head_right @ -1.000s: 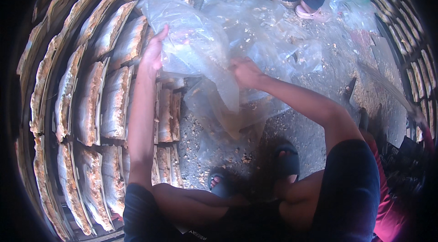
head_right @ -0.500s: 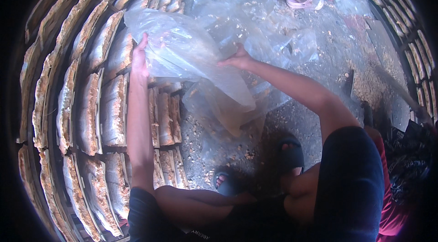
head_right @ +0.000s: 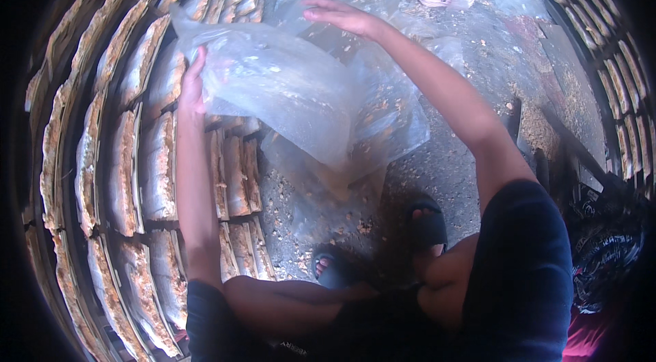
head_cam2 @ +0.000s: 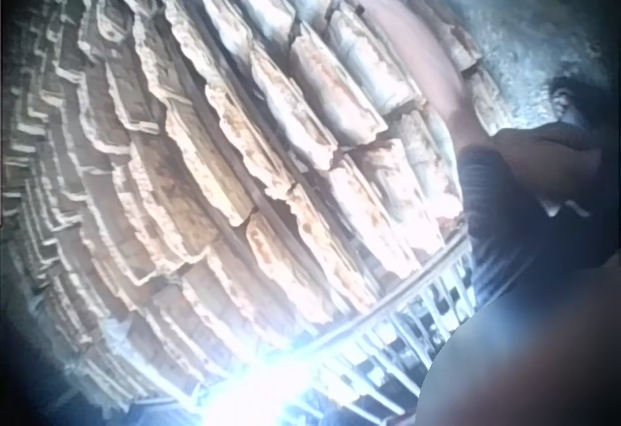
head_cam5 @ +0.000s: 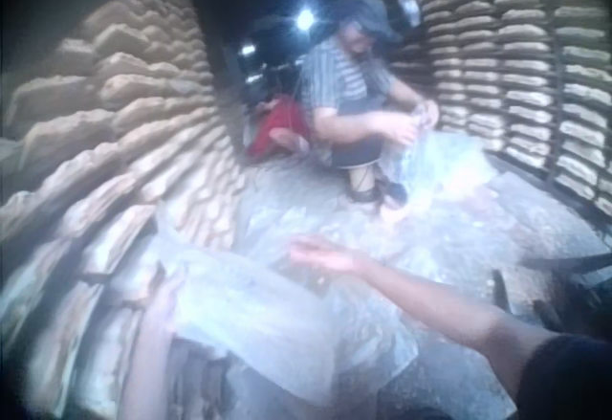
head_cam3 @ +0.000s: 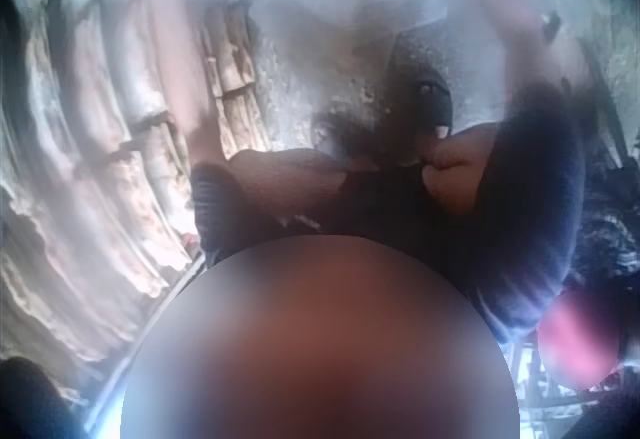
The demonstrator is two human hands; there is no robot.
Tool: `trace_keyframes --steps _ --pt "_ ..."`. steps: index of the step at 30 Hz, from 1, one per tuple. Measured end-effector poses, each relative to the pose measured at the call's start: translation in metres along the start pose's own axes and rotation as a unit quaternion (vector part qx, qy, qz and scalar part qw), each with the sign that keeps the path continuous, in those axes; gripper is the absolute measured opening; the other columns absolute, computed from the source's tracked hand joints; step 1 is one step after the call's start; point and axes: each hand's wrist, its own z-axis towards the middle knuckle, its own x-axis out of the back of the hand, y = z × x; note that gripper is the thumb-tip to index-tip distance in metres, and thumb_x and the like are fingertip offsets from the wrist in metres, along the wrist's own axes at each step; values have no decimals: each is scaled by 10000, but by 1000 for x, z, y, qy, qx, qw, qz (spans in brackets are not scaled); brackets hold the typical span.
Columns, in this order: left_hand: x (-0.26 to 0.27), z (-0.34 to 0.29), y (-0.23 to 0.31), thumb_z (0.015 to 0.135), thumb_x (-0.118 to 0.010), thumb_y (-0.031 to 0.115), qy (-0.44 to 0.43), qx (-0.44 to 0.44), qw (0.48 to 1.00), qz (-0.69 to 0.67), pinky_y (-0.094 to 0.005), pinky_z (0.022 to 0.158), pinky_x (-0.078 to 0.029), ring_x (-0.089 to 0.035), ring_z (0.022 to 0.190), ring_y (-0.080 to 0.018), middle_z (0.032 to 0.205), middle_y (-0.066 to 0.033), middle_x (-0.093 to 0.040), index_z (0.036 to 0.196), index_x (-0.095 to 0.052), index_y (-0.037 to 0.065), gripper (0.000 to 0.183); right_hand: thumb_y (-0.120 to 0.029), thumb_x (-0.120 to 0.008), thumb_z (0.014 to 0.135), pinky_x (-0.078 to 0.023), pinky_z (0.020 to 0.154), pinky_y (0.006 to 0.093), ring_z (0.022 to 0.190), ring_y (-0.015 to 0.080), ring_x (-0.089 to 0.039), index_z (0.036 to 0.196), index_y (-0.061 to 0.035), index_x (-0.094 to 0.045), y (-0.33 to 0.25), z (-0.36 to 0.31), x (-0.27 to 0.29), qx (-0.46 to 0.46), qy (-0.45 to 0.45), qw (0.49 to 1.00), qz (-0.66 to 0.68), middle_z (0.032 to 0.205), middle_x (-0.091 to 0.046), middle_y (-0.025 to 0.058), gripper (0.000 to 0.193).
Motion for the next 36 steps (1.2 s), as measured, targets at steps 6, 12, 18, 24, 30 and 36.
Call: trace_keyframes --steps 6,12,18,24,30,36 --pt "-18 2 -1 796 -647 344 129 -158 936 287 -299 750 -479 -603 856 -200 1020 -156 -598 1158 -483 -40 552 -300 -686 760 -457 648 287 683 107 -543 1016 -66 -626 -31 -14 -31 -7 -247 965 -85 774 -616 26 352" --pt "-18 -5 24 739 -713 175 136 -209 850 465 -280 670 -472 -598 729 -136 829 -94 -646 947 -613 -42 316 -178 -642 797 -456 592 261 644 124 -571 856 -16 -661 -62 9 22 149 -16 948 -282 749 -638 54 173" --pt "-30 -21 26 695 -716 77 113 -233 791 554 -263 609 -476 -595 672 -126 763 -77 -644 834 -619 -38 205 -85 -576 775 -497 728 326 756 218 -634 874 -24 -659 -81 -11 66 293 81 861 -408 829 -662 111 143" --pt "-25 -45 -104 665 -619 -37 -106 -178 721 662 -352 726 -493 -624 835 -275 900 -140 -644 916 -627 16 257 125 -548 657 -532 763 379 783 250 -635 868 -56 -659 19 -101 52 121 -71 864 -483 837 -653 115 299" --pt "-9 -94 -245 696 -550 5 -295 -91 659 686 -405 749 -470 -586 839 -338 889 -163 -609 921 -584 28 229 -41 -650 622 -421 900 419 1025 298 -531 1100 -28 -538 104 -166 9 -99 -340 798 -488 1084 -549 181 491" --pt "-13 -128 -273 693 -564 54 -361 -39 601 712 -393 736 -471 -595 834 -311 867 -149 -611 896 -593 32 206 -298 -648 732 -209 1060 428 1312 358 -196 1373 -37 -191 121 -184 -67 20 -316 833 -454 1379 -244 259 830"
